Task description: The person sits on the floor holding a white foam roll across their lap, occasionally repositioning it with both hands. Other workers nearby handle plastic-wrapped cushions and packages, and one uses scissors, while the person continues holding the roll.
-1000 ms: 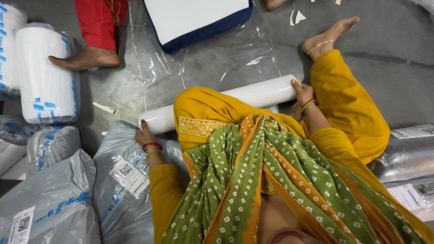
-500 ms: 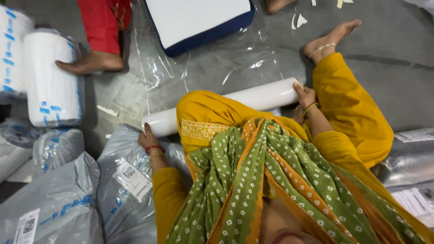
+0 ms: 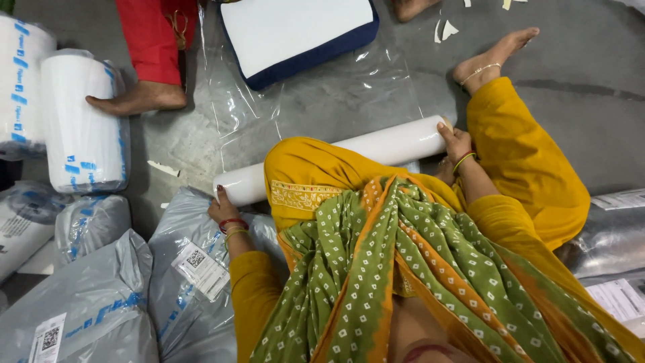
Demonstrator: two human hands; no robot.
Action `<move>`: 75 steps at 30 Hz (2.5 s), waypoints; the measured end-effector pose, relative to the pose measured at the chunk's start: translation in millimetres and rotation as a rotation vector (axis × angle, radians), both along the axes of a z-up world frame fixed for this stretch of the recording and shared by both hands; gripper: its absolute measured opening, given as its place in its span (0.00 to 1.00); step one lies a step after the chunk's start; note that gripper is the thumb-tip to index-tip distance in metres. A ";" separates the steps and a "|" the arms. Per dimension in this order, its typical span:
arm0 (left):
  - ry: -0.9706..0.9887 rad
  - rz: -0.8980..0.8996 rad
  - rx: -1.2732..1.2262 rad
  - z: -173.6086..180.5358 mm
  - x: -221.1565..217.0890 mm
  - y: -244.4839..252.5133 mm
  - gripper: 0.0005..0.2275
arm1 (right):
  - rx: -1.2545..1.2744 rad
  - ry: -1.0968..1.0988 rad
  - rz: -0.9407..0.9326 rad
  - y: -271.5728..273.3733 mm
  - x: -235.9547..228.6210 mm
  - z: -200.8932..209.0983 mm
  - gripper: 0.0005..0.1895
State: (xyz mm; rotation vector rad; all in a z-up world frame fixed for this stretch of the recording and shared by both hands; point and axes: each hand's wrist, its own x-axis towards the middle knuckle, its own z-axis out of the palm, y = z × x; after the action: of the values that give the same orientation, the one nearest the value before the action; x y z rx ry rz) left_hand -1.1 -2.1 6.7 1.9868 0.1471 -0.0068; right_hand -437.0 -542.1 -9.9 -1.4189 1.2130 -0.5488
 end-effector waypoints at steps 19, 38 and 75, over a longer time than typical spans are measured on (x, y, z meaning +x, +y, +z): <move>-0.047 -0.009 0.065 -13.7 4.8 4.8 0.28 | 0.022 0.031 -0.007 10.2 5.6 28.0 0.31; -0.059 -0.017 0.055 -52.3 24.8 14.3 0.29 | -0.029 -0.018 0.030 -1.4 11.6 6.3 0.29; -0.258 -0.441 0.573 78.1 -104.8 111.3 0.30 | -0.262 -0.081 0.127 -32.0 -15.5 -37.3 0.34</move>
State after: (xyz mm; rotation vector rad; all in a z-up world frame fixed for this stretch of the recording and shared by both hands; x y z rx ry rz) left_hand -105.9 109.2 84.8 2.5284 -0.5108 0.0077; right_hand -452.5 -574.1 -47.1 -1.6652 1.0056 -0.6888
